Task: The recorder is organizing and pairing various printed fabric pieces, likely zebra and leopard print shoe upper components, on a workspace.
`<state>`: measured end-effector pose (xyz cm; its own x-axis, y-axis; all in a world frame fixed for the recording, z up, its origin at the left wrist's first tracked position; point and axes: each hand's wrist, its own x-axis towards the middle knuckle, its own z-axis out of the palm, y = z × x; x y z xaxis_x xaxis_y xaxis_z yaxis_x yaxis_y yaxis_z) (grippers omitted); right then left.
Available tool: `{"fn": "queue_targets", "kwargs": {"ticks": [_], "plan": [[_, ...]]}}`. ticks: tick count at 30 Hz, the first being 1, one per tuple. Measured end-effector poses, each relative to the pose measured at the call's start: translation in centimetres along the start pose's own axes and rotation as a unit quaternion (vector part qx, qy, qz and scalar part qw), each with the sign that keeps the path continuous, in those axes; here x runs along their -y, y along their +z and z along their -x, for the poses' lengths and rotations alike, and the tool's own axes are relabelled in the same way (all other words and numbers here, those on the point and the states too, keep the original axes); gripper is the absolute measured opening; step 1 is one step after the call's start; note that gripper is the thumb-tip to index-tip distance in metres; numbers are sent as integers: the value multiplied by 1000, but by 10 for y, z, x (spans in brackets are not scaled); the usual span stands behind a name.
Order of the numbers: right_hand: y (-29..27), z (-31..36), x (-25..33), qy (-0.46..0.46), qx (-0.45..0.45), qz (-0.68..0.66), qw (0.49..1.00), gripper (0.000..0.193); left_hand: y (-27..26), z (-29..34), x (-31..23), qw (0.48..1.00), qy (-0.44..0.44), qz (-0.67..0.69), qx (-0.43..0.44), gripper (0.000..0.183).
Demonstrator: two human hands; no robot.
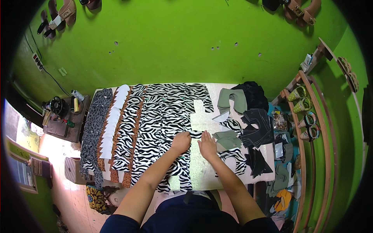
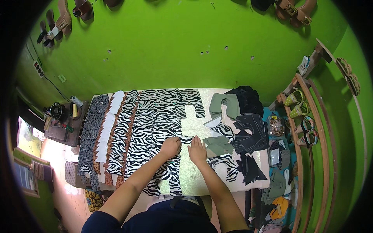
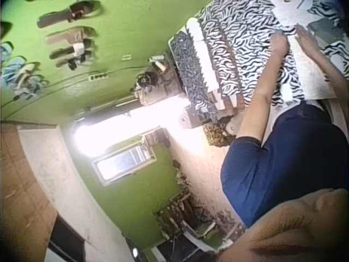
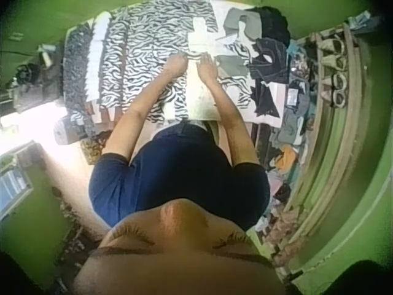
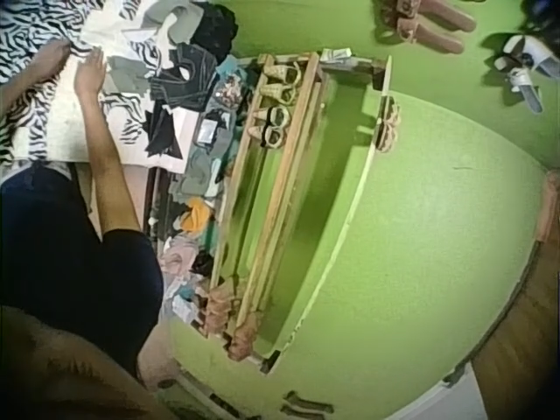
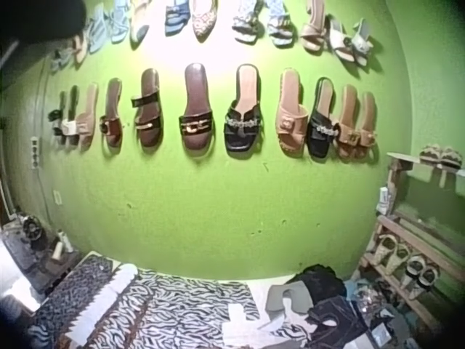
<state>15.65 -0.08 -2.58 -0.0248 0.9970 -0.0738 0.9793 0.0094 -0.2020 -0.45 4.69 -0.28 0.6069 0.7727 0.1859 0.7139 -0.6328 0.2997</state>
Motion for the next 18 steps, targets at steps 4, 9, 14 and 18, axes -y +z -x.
{"fn": "queue_targets", "kwargs": {"ticks": [4,9,14,18], "plan": [[-8,-13,7,29,-86,-103,991,43,1,-6,7,998,-9,-56,1,9],[-20,-31,2,86,15,-125,988,51,7,-7,5,998,-53,-16,-38,10],[-33,-44,0,78,87,-83,990,46,6,-12,8,998,-61,-13,-11,17],[-35,-51,-1,20,72,-56,996,30,-1,-24,4,995,-84,-6,62,30]]}}
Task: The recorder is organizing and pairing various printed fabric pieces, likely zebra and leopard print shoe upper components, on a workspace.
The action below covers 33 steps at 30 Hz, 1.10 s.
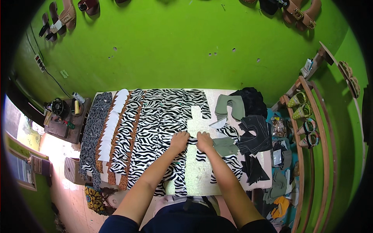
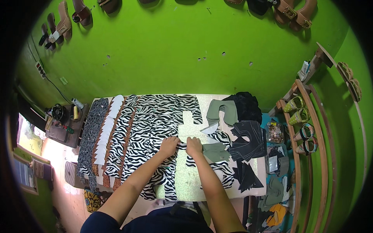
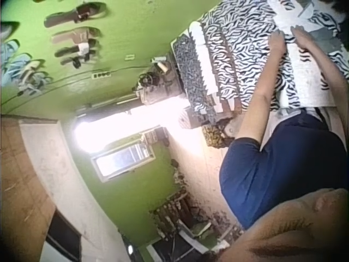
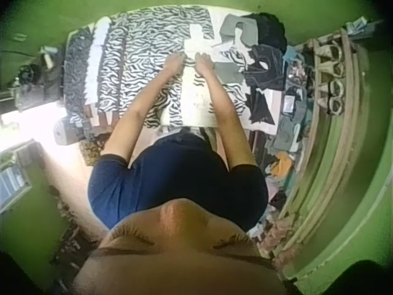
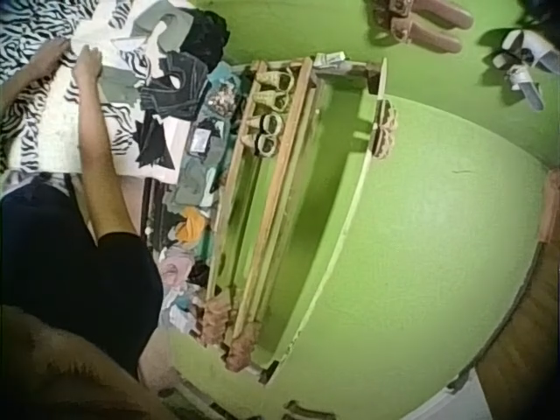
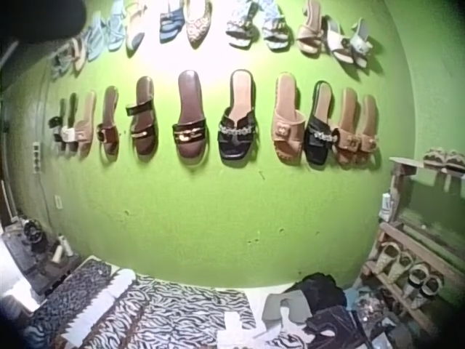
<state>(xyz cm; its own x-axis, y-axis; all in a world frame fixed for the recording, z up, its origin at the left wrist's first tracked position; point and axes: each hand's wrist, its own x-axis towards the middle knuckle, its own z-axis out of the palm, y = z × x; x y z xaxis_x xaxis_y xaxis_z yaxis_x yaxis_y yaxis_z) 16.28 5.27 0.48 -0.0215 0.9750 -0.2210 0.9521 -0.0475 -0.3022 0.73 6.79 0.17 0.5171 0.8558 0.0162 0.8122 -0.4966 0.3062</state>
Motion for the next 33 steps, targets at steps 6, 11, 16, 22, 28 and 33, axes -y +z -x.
{"fn": "queue_targets", "kwargs": {"ticks": [6,11,16,22,28,33], "plan": [[-14,-15,-19,-42,70,-91,992,27,-16,-11,-4,991,-6,-84,102,35],[-48,-53,-67,-89,207,-350,909,36,-54,-45,8,968,-65,214,118,37],[-84,-91,-67,4,174,-504,846,39,-67,-85,29,929,-143,335,67,39],[-51,-141,-49,0,-117,-337,934,40,-44,-129,35,937,-230,253,-71,42],[-22,-153,-53,-115,-259,-122,951,21,-2,-143,29,948,-201,160,-190,39],[-10,-142,-52,-161,-283,-7,945,22,7,-138,28,964,-101,-53,-239,19]]}}
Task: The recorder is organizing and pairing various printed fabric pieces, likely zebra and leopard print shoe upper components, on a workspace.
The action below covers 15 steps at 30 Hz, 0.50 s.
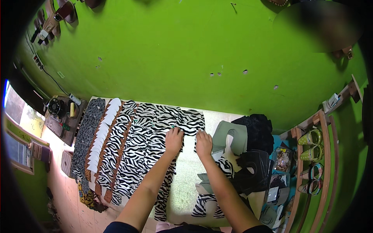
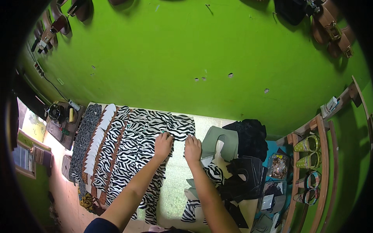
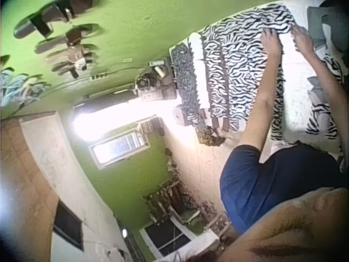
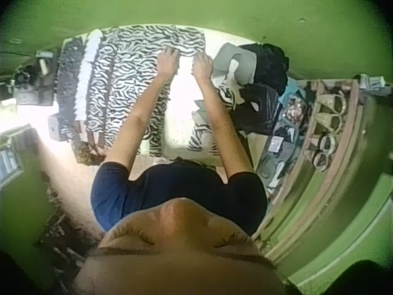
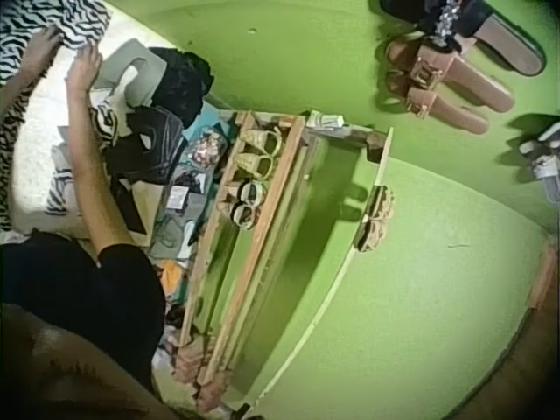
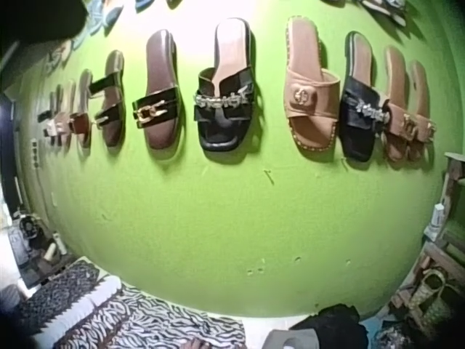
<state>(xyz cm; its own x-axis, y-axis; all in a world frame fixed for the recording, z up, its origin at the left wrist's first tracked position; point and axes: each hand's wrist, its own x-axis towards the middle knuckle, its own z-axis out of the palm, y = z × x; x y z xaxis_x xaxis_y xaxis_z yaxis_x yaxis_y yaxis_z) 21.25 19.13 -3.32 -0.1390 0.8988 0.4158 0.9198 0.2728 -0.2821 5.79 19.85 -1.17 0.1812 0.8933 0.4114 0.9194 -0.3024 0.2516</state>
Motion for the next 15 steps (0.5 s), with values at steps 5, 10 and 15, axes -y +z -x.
{"fn": "queue_targets", "kwargs": {"ticks": [5,10,15], "plan": [[5,-8,-19,40,80,-85,992,23,0,-4,-19,996,-8,-68,65,17],[-41,11,-1,-39,64,-76,994,26,-21,25,-49,997,-25,71,34,36],[-61,47,1,-105,31,-36,993,15,-34,64,-82,988,17,151,28,43]]}}
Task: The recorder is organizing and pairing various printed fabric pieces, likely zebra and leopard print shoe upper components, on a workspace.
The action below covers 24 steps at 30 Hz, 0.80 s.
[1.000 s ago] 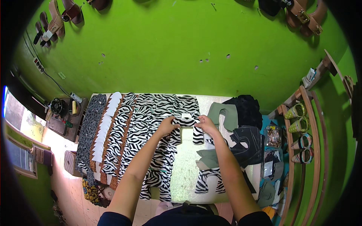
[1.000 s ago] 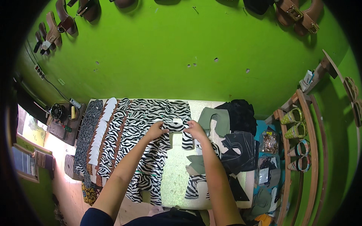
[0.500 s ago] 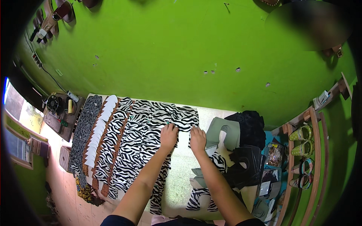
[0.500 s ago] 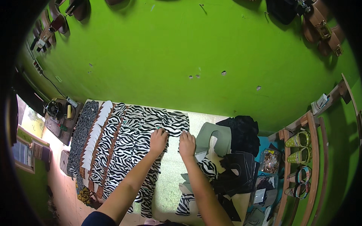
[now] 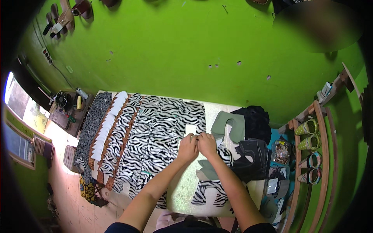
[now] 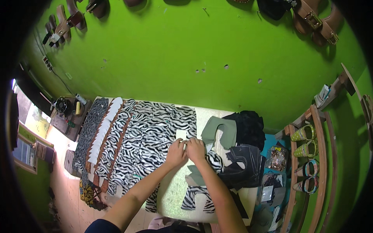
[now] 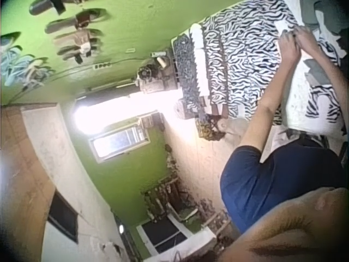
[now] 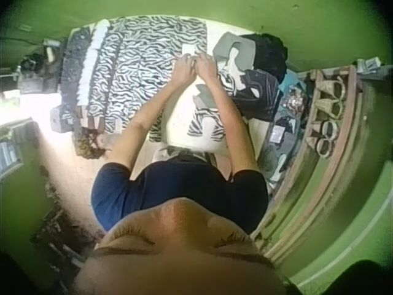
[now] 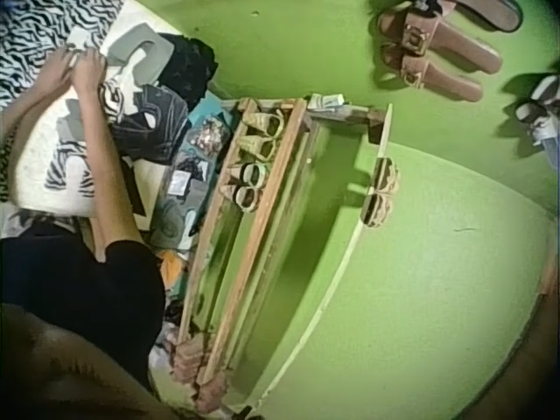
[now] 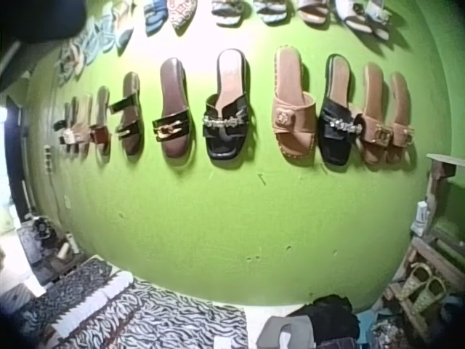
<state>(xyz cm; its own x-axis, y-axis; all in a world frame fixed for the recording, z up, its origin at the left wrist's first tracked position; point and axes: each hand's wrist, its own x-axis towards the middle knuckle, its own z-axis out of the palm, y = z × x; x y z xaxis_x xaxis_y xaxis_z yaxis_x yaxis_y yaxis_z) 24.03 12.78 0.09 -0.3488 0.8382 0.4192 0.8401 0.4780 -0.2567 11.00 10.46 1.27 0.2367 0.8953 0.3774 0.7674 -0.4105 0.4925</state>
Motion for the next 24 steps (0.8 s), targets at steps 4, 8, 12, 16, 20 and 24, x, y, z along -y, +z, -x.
{"fn": "queue_targets", "kwargs": {"ticks": [4,8,12,16,20,24], "plan": [[-17,28,17,22,-40,11,999,13,-14,28,-1,998,12,-31,60,36],[-51,76,29,97,2,30,995,16,-33,52,-17,994,23,-57,91,27],[-75,126,51,171,-22,41,984,20,-27,108,-37,987,-1,-6,159,26],[-87,175,69,237,-3,5,972,42,-19,149,-59,973,-77,25,216,32],[-81,229,87,242,34,92,965,49,-15,187,-82,972,-60,-2,228,41],[-79,251,76,210,41,149,965,45,-14,199,-106,966,-118,36,225,47]]}}
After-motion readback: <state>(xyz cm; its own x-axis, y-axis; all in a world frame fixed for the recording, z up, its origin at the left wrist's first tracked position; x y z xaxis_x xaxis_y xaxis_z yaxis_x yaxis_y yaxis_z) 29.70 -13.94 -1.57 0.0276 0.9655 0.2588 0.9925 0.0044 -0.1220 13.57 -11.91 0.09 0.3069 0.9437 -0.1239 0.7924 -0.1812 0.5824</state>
